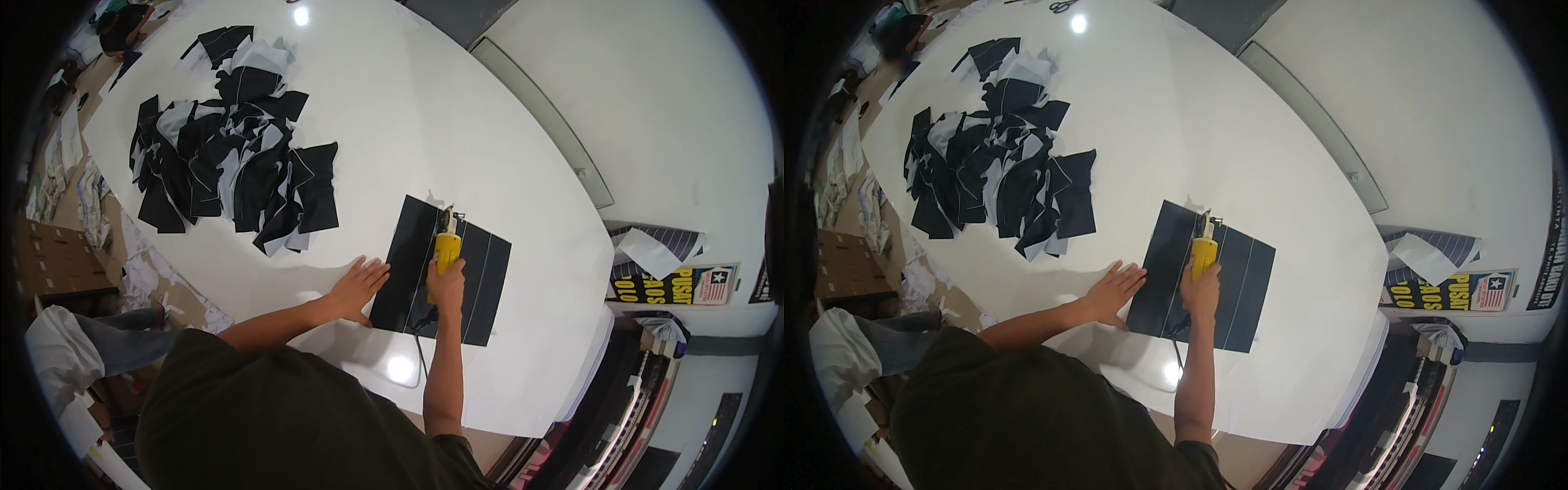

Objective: The person uses a yellow electric fabric cutter to slice a large black sheet of material into multiple rectangular strips on a white table. The person repeatedly positions the fabric, cuts along straight lines, and moves the resulting strips aside to continue the process.

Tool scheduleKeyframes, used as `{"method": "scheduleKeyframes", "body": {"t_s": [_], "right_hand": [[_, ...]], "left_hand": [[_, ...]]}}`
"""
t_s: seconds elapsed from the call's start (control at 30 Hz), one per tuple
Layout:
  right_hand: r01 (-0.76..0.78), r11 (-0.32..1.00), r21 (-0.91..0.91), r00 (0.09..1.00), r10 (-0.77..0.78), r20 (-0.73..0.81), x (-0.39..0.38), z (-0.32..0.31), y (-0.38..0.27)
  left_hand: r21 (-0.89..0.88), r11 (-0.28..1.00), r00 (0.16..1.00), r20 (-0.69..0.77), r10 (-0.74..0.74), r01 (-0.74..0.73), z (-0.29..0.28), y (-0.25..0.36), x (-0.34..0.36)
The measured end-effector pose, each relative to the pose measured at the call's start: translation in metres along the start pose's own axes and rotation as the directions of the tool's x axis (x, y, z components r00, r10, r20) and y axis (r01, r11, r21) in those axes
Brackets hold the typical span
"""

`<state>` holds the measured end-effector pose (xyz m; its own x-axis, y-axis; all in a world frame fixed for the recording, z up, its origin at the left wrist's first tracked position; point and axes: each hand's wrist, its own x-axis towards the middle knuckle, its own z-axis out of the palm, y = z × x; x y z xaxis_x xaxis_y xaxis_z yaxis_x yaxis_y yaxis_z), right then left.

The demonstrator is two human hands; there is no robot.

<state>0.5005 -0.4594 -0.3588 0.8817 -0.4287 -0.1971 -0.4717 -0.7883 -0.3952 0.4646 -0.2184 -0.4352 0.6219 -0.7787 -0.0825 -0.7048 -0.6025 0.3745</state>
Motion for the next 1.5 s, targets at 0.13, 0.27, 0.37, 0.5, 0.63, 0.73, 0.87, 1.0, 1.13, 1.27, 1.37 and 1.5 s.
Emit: {"method": "scheduleKeyframes", "body": {"t_s": [0.13,0.27,0.37,0.5,0.63,0.73,0.87,1.0,1.13,1.27,1.37,1.5], "right_hand": [[0.000,1.000,0.001,1.000,0.000,0.015,0.018,-0.001,-0.010],[0.026,0.999,0.022,1.000,-0.026,-0.013,0.041,0.000,-0.016],[-0.015,1.000,0.011,0.996,0.016,-0.089,0.057,-0.010,-0.021],[-0.048,0.991,0.125,0.989,0.065,-0.136,0.030,-0.023,0.005],[-0.132,0.960,0.246,0.976,0.169,-0.136,-0.052,-0.059,0.043],[-0.167,0.955,0.246,0.970,0.204,-0.134,-0.115,-0.066,0.079],[-0.255,0.957,0.140,0.947,0.276,-0.164,-0.199,-0.053,0.130],[-0.303,0.936,0.180,0.940,0.325,-0.109,-0.270,-0.040,0.148],[-0.294,0.936,0.193,0.951,0.306,-0.035,-0.318,-0.026,0.145],[-0.288,0.953,0.099,0.957,0.282,0.067,-0.340,-0.010,0.129],[-0.226,0.968,0.106,0.973,0.218,0.080,-0.339,0.003,0.123],[-0.194,0.970,0.145,0.981,0.189,0.047,-0.321,0.008,0.123]], "left_hand": [[-0.013,1.000,1.000,-0.003,-0.012,0.012,-0.003,0.003,-0.002],[-0.018,1.000,1.000,-0.012,-0.008,0.008,-0.008,0.006,-0.003],[0.018,0.999,0.999,-0.036,0.030,-0.030,-0.005,-0.004,0.002],[-0.042,0.976,0.974,-0.058,-0.217,0.215,-0.009,-0.105,-0.007],[0.629,0.606,0.651,0.201,-0.732,0.487,-0.132,-0.142,-0.026],[0.640,0.621,0.804,0.009,-0.595,0.452,-0.094,-0.118,0.017],[0.101,0.981,0.983,-0.096,-0.156,0.165,-0.017,-0.008,0.100],[0.151,0.988,0.995,0.103,-0.004,-0.012,0.036,0.075,0.104],[0.171,0.985,0.992,0.124,0.011,-0.032,0.031,0.049,0.077],[0.181,0.979,0.985,0.156,0.068,-0.096,0.015,0.022,0.062],[0.178,0.979,0.980,0.189,0.067,-0.101,0.008,0.020,0.052],[0.149,0.986,0.981,0.189,0.051,-0.080,0.009,0.022,0.051]]}}
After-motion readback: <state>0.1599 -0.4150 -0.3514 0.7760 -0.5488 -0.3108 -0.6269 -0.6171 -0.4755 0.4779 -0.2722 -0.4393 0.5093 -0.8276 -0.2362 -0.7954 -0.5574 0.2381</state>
